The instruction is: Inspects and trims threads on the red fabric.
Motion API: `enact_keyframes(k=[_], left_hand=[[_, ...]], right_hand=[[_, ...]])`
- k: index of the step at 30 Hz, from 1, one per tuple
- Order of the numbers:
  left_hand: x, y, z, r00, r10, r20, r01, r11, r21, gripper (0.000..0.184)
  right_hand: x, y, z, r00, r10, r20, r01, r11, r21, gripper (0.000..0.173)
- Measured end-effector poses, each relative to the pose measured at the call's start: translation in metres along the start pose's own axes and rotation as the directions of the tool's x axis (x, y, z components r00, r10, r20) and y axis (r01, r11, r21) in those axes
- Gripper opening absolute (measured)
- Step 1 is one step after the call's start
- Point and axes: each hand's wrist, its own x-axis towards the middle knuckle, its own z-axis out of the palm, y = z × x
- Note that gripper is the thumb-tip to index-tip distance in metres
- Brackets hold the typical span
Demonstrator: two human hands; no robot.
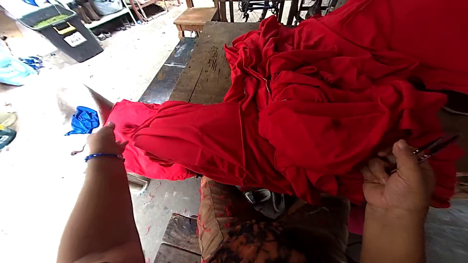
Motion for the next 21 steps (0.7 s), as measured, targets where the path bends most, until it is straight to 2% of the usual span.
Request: enact_keyframes(k=[1, 3, 4, 5, 6, 8, 9, 11, 13, 15, 16, 18, 21], left_hand=[[-0.002, 0.004, 0.006, 0.997, 0.055, -0.049, -0.050, 0.993, 0.111, 0.069], [-0.026, 0.025, 0.018, 0.951, 0.302, -0.059, -0.278, 0.927, 0.252, 0.074], [-0.049, 0.037, 0.028, 0.893, 0.450, -0.011, -0.440, 0.878, 0.189, 0.068], [-0.077, 0.047, 0.041, 0.804, 0.590, 0.070, -0.593, 0.805, 0.031, 0.060], [-0.107, 0.057, 0.055, 0.697, 0.698, 0.166, -0.682, 0.716, -0.150, 0.049], [-0.174, 0.071, 0.084, 0.475, 0.798, 0.371, -0.682, 0.601, -0.418, 0.021], [-0.205, 0.076, 0.098, 0.379, 0.807, 0.453, -0.653, 0.580, -0.488, 0.015], [-0.260, 0.078, 0.126, 0.196, 0.801, 0.565, -0.602, 0.554, -0.576, 0.013], [-0.301, 0.080, 0.154, 0.022, 0.786, 0.618, -0.585, 0.512, -0.629, 0.017], [-0.335, 0.088, 0.184, -0.104, 0.771, 0.628, -0.614, 0.447, -0.650, 0.018], [-0.350, 0.095, 0.199, -0.144, 0.758, 0.636, -0.653, 0.410, -0.637, 0.018], [-0.377, 0.109, 0.230, -0.173, 0.704, 0.689, -0.720, 0.387, -0.576, 0.022], [-0.410, 0.130, 0.274, -0.142, 0.442, 0.886, -0.767, 0.517, -0.381, 0.045]], right_hand=[[0.001, 0.000, 0.000, 1.000, 0.007, -0.011, -0.007, 0.999, 0.035, 0.028], [0.002, 0.002, -0.002, 0.999, 0.006, -0.032, -0.002, 0.993, 0.117, 0.036], [0.002, 0.003, -0.003, 0.999, 0.011, -0.042, -0.005, 0.988, 0.156, 0.040], [0.003, 0.006, -0.004, 0.999, 0.015, -0.046, -0.006, 0.982, 0.188, 0.043], [0.004, 0.008, -0.005, 0.999, 0.011, -0.045, -0.002, 0.977, 0.213, 0.045], [0.005, 0.010, -0.006, 1.000, -0.021, -0.012, 0.024, 0.963, 0.269, 0.047], [0.005, 0.011, -0.008, 0.999, -0.054, 0.005, 0.050, 0.953, 0.300, 0.048], [0.005, 0.010, -0.014, 0.992, -0.128, 0.004, 0.120, 0.938, 0.325, 0.047], [0.005, 0.009, -0.022, 0.984, -0.177, -0.017, 0.174, 0.932, 0.319, 0.042], [0.007, 0.010, -0.029, 0.983, -0.183, -0.023, 0.181, 0.936, 0.303, 0.034], [0.008, 0.012, -0.031, 0.984, -0.176, -0.020, 0.174, 0.939, 0.298, 0.030], [0.010, 0.017, -0.033, 0.987, -0.160, -0.012, 0.157, 0.942, 0.296, 0.025], [0.012, 0.020, -0.032, 0.991, -0.134, -0.029, 0.136, 0.941, 0.310, 0.019]])
